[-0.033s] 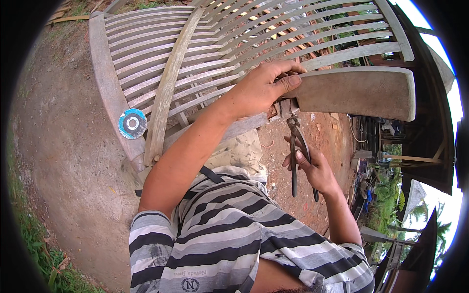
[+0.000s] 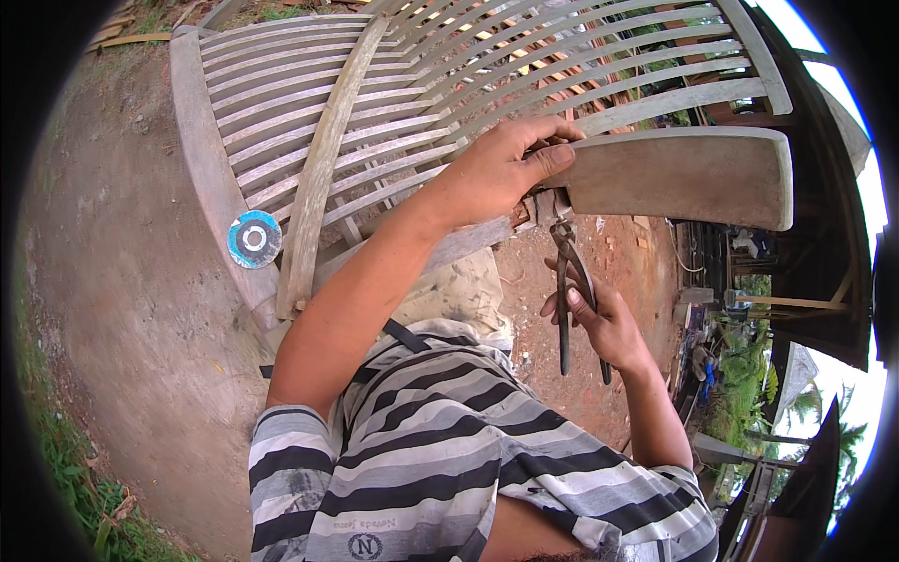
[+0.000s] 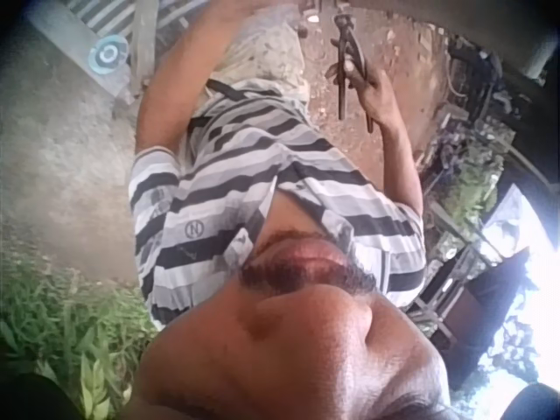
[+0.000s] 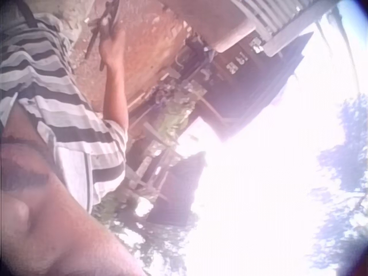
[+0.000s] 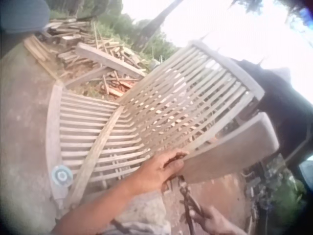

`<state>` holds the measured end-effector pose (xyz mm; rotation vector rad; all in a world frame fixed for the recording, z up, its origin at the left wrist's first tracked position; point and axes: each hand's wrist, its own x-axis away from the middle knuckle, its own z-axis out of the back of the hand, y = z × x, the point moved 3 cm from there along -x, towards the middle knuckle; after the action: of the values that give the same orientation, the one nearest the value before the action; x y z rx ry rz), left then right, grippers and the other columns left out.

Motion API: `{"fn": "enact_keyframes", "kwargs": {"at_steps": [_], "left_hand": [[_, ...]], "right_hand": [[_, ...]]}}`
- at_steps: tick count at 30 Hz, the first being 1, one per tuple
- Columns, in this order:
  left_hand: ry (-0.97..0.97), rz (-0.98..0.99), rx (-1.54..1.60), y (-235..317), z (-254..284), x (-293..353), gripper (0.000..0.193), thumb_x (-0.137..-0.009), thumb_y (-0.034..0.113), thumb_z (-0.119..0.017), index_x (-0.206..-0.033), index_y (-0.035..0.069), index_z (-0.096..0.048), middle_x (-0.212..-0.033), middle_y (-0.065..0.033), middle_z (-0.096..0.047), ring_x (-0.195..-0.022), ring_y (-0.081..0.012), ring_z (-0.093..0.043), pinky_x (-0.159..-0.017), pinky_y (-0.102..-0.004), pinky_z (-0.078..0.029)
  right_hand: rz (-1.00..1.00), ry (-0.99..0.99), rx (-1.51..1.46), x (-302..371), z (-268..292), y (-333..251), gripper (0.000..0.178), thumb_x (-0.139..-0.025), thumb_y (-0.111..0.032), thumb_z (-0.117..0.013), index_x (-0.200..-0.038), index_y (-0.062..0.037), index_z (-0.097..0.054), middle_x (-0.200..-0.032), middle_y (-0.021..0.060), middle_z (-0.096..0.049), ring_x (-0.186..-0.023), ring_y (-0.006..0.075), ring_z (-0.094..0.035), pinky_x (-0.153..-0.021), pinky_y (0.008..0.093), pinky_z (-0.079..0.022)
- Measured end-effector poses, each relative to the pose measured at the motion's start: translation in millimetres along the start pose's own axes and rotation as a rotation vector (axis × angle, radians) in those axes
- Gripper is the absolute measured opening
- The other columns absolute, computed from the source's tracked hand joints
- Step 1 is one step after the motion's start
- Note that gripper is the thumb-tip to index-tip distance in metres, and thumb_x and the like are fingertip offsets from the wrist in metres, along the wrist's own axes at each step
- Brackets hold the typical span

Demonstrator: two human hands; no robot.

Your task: The person uses pliers to remove a metal fastener from a wooden chair slat, then reattaches the slat to the chair frame. They manipulate the fastener and slat by hand to align and secure the connection.

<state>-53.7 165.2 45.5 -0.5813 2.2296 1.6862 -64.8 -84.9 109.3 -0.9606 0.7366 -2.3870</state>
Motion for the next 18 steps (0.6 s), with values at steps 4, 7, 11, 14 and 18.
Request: {"fn": "enact_keyframes", "kwargs": {"at_steps": [4,7,11,14,18], "left_hand": [[0.021,-0.015,-0.018,-0.5,0.6,-0.3,0.044,-0.108,0.037,-0.058,-0.134,0.002,-0.063,-0.12,-0.0064,-0.069,-0.115,-0.0146,-0.058,-0.103,-0.033,-0.044],[0.021,-0.014,-0.046,2.3,0.9,-0.5,0.044,-0.108,0.037,-0.058,-0.134,0.002,-0.063,-0.121,-0.0064,-0.069,-0.115,-0.0148,-0.058,-0.104,-0.033,-0.044],[-0.011,-0.047,-0.042,-2.9,1.0,-2.6,0.042,-0.109,0.035,-0.058,-0.133,0.002,-0.063,-0.121,-0.0064,-0.069,-0.115,-0.0142,-0.058,-0.104,-0.0324,-0.044],[-0.007,-0.066,-0.054,-4.6,1.3,-3.1,0.041,-0.109,0.034,-0.057,-0.132,0.001,-0.063,-0.121,-0.0059,-0.068,-0.115,-0.0136,-0.057,-0.103,-0.0317,-0.044],[-0.032,-0.048,-0.045,-7.4,1.2,-3.9,0.04,-0.109,0.033,-0.057,-0.131,0.0,-0.062,-0.12,-0.0052,-0.068,-0.114,-0.0131,-0.057,-0.102,-0.0306,-0.044]], "right_hand": [[-0.071,-0.02,-0.217,4.3,-3.6,-14.1,0.055,-0.111,-0.022,-0.051,-0.16,-0.0019,-0.034,-0.121,0.0145,-0.07,-0.108,0.0207,-0.067,-0.092,0.0352,-0.055],[0.02,-0.001,-0.185,5.0,-5.3,-9.7,0.056,-0.11,-0.016,-0.054,-0.16,-0.0026,-0.033,-0.132,0.016,-0.066,-0.117,0.0218,-0.065,-0.097,0.0367,-0.054],[0.039,0.017,0.031,3.6,0.6,-16.2,0.056,-0.109,-0.016,-0.055,-0.16,-0.0037,-0.034,-0.135,0.0168,-0.063,-0.122,0.0228,-0.063,-0.097,0.0379,-0.055],[0.069,0.05,0.17,3.6,3.4,-23.3,0.055,-0.109,-0.016,-0.056,-0.159,-0.0037,-0.036,-0.132,0.0173,-0.065,-0.119,0.0215,-0.064,-0.095,0.0364,-0.054],[0.105,0.128,0.335,2.9,5.0,-24.6,0.058,-0.107,-0.018,-0.058,-0.159,-0.0042,-0.035,-0.115,0.0236,-0.07,-0.108,0.0294,-0.071,-0.097,0.0423,-0.052]]}}
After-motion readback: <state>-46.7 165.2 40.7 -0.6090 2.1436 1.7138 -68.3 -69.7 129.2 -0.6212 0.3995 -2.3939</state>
